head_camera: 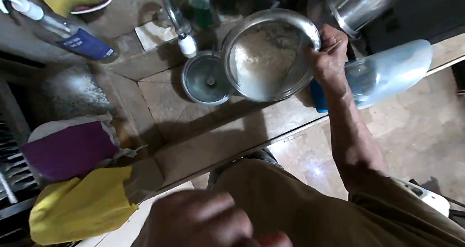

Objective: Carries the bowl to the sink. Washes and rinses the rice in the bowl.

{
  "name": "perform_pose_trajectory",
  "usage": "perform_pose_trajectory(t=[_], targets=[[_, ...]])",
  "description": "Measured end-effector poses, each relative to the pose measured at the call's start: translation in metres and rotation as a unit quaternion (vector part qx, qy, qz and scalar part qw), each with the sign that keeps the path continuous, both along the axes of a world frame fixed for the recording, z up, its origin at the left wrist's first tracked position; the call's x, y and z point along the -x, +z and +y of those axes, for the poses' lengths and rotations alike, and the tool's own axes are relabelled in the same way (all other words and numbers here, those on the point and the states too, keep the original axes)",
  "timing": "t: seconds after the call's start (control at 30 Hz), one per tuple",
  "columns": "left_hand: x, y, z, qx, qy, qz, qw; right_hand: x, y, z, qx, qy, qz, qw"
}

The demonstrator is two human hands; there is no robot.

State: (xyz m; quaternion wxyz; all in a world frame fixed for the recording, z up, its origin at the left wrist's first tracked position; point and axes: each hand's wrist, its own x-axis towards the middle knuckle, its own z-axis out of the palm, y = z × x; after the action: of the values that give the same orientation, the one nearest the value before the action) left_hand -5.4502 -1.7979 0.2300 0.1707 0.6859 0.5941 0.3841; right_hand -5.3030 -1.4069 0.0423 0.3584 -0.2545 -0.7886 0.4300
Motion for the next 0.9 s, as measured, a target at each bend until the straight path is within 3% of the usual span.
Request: perform_pose_trajectory(t=[0.1,0.2,0.37,0.53,0.9], targets=[[0.010,-0.080,-0.004,0.008,0.089,0.025,0.996,-0.003,0.001,0.003,-0.018,0.011,0.003,1.000],[0.020,-0.154,-0.030,0.100,0.172,-0.010,0.980,-0.004,0.001,0.008,-0.036,0.020,0.002,0.999],[0.014,-0.236,-0.084,0.233,0.263,-0.019,0.936,-0.005,0.003,0.011,-0.058,0.019,-0.006,0.998],[-0.002,-0.261,-0.112,0.254,0.297,-0.032,0.920,-0.006,0.009,0.011,-0.059,0.014,-0.023,0.998],[0.006,-0.266,-0.109,0.221,0.301,-0.033,0.927,-0.005,0.008,0.010,-0.051,0.031,-0.009,0.998]])
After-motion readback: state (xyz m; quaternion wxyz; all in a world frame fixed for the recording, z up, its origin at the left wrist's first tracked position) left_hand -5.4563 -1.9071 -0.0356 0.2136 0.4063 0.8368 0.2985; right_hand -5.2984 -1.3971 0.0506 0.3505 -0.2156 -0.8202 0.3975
